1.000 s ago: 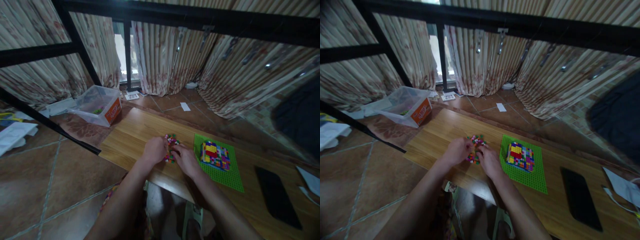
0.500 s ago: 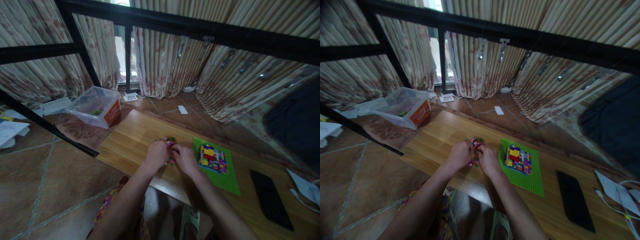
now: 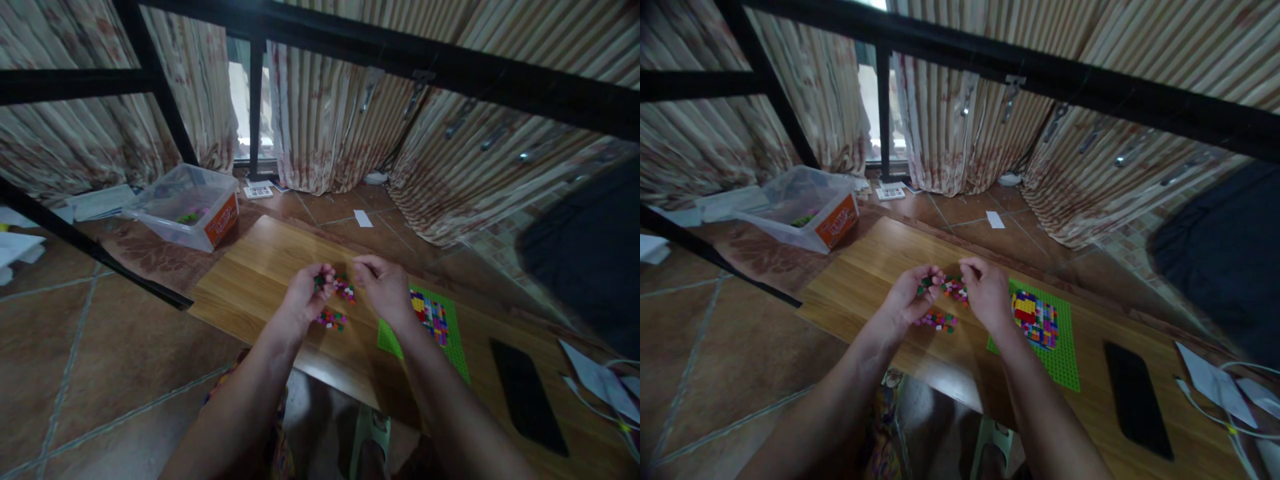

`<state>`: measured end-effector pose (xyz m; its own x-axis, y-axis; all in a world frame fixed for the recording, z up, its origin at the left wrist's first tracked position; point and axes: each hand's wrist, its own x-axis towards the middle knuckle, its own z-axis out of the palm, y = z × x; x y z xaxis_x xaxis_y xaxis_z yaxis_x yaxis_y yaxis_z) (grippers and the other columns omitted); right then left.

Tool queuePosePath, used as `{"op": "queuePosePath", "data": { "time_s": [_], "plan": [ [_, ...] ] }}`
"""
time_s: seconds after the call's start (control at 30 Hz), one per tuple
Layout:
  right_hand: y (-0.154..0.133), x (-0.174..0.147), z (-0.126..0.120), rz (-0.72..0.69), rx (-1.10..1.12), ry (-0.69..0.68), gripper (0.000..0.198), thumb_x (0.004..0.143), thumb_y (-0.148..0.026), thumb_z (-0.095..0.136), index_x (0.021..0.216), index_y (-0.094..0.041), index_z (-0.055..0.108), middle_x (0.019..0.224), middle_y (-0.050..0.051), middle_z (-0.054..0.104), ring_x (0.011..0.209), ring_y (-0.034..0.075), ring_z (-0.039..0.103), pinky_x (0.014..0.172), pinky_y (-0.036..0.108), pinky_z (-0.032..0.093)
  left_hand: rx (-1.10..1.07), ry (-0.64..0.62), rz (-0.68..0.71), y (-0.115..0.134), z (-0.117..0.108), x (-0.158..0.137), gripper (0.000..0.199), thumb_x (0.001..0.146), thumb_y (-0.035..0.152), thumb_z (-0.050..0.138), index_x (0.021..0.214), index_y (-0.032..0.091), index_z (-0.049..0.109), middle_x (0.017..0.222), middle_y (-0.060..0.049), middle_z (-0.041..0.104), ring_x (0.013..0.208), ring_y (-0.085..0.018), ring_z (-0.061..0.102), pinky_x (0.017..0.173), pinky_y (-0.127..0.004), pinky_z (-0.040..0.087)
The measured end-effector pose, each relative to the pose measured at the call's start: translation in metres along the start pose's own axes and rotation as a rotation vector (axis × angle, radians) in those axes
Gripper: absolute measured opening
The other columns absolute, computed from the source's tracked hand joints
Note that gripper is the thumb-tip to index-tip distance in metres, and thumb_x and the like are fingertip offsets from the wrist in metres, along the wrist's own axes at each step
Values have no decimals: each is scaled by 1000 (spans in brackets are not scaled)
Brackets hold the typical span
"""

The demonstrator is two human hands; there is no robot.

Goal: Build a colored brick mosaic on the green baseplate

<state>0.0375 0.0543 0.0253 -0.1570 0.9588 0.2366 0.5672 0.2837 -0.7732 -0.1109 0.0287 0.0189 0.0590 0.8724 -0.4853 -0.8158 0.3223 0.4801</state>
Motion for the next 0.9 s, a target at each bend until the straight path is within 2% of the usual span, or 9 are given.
{"op": "queuePosePath", "data": {
  "time_s": [0.1,0.2,0.3,0.43,0.63,0.9],
  "plan": [
    [29,1,1,-68,-268,-89,25,84,-15,50,92,-19,73,95,7,74,90,20,67,86,34,49,-38,45,48,7,-5,1,10,79,11,48,71,12,54,60,-1,53,44,-4,42,38,-13,28],
    [48,-1,5,-101,-416,-253,33,82,-8,47,96,-21,74,95,6,71,90,18,65,85,31,47,-58,72,85,12,-7,2,6,78,11,49,75,13,55,60,0,53,43,-4,39,37,-14,26],
    [53,-3,9,-124,-481,-330,33,81,-8,49,98,-21,74,94,6,69,88,18,64,83,29,46,-67,80,97,15,-7,1,5,78,13,51,76,12,56,61,0,55,43,-4,40,37,-15,26],
    [53,-1,9,-129,-519,-339,22,84,-14,52,88,-20,73,89,5,68,86,18,62,80,28,44,-70,98,125,18,-8,0,6,78,16,53,77,12,57,62,-1,56,44,-4,41,39,-16,28],
    [48,16,17,-84,-516,-215,18,87,-19,51,86,-19,68,89,5,71,83,17,63,77,26,43,-77,158,163,25,-9,-2,6,77,15,53,75,12,57,60,0,56,44,-4,42,39,-16,28],
    [40,35,33,-120,-613,-312,15,81,-16,56,85,-20,70,86,5,71,80,17,63,73,26,42,-59,245,182,28,-8,-2,8,78,16,51,73,14,57,59,1,55,45,-4,44,42,-14,31]
  ]
}}
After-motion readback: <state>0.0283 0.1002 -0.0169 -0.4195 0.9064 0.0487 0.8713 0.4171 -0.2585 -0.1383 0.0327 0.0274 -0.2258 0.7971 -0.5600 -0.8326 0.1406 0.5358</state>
